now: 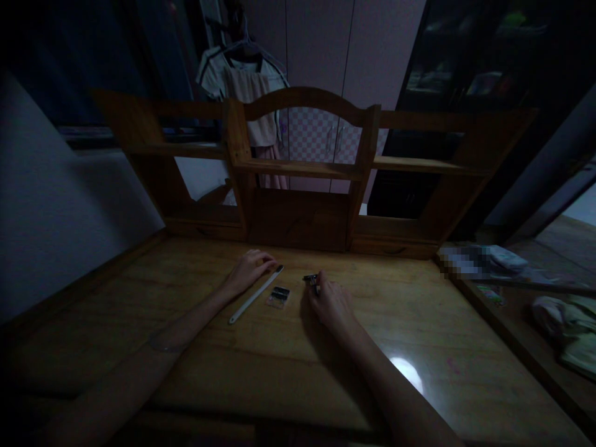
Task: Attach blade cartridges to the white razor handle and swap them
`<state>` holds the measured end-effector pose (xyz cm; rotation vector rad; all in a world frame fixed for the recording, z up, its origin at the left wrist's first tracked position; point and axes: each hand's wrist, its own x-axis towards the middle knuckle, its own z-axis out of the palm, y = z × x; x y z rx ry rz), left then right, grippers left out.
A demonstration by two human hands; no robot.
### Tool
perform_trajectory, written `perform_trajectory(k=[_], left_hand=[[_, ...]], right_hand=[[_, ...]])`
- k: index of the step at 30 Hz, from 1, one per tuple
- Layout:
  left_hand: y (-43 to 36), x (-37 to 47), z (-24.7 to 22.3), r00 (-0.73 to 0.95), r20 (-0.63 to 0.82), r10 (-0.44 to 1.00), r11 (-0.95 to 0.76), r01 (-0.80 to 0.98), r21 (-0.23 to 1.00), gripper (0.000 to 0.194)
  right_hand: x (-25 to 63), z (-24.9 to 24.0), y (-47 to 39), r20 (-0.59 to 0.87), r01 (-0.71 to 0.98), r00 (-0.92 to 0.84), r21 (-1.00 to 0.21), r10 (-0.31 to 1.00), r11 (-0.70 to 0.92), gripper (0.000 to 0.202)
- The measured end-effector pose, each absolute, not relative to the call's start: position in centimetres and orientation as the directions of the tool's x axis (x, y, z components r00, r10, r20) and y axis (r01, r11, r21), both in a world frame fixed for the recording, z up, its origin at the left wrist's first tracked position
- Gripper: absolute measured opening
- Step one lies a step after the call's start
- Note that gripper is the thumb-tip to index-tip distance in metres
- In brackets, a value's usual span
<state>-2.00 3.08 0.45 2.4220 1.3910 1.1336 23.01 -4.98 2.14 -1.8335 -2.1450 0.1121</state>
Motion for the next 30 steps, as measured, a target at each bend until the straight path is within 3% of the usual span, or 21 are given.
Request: perform_trajectory(k=[8, 13, 30], left_hand=[[2.94, -1.63, 0.36, 0.380, 0.559, 0.737, -0.647, 0.636, 0.421, 0.021], [2.82, -1.52, 0.11, 0.499, 0.496, 0.711, -0.694, 0.614, 0.376, 0.035], [2.53, -1.37, 0.27, 0.485, 0.464, 0.741, -0.659, 0.658, 0.364, 0.023]], right_hand=[[23.02, 2.22, -5.05, 0.178, 0.947, -0.129, -0.269, 0.975, 0.175, 0.031], [22.99, 2.25, -4.98, 0.174, 0.946, -0.134, -0.270, 0.976, 0.178, 0.031], [23.01, 2.27, -5.18, 0.158, 0.943, -0.143, -0.278, 0.977, 0.183, 0.033]])
